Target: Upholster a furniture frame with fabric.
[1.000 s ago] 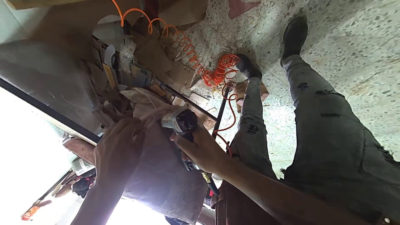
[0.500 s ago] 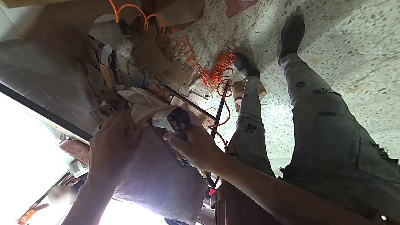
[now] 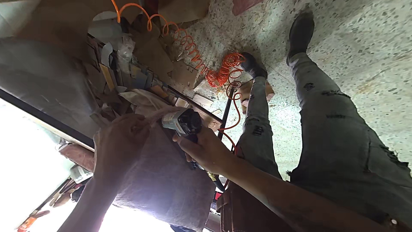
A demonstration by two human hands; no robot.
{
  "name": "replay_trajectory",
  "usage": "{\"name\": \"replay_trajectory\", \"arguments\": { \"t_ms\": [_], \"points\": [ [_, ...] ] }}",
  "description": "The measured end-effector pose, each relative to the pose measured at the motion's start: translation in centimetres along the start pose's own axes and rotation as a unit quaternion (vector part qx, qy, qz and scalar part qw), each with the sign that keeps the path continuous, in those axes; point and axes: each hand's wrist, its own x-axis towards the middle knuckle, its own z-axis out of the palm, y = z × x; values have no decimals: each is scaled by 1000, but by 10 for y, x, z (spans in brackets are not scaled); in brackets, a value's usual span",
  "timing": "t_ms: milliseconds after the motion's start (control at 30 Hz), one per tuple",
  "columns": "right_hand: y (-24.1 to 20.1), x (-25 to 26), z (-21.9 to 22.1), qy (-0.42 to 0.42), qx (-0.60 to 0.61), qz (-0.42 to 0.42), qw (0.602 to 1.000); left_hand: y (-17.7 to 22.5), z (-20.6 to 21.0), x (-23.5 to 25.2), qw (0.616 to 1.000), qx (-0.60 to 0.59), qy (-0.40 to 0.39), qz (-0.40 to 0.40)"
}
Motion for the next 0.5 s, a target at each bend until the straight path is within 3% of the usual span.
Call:
{"name": "replay_trajectory", "arguments": {
  "t_ms": [233,500],
  "points": [
    [-4,4,4,-22,-4,8,1000,-13,-4,11,990,-109,-31,-79],
    [-2,7,12,-27,-16,30,999,-19,-4,13,979,-185,-45,-78]
  ]
}}
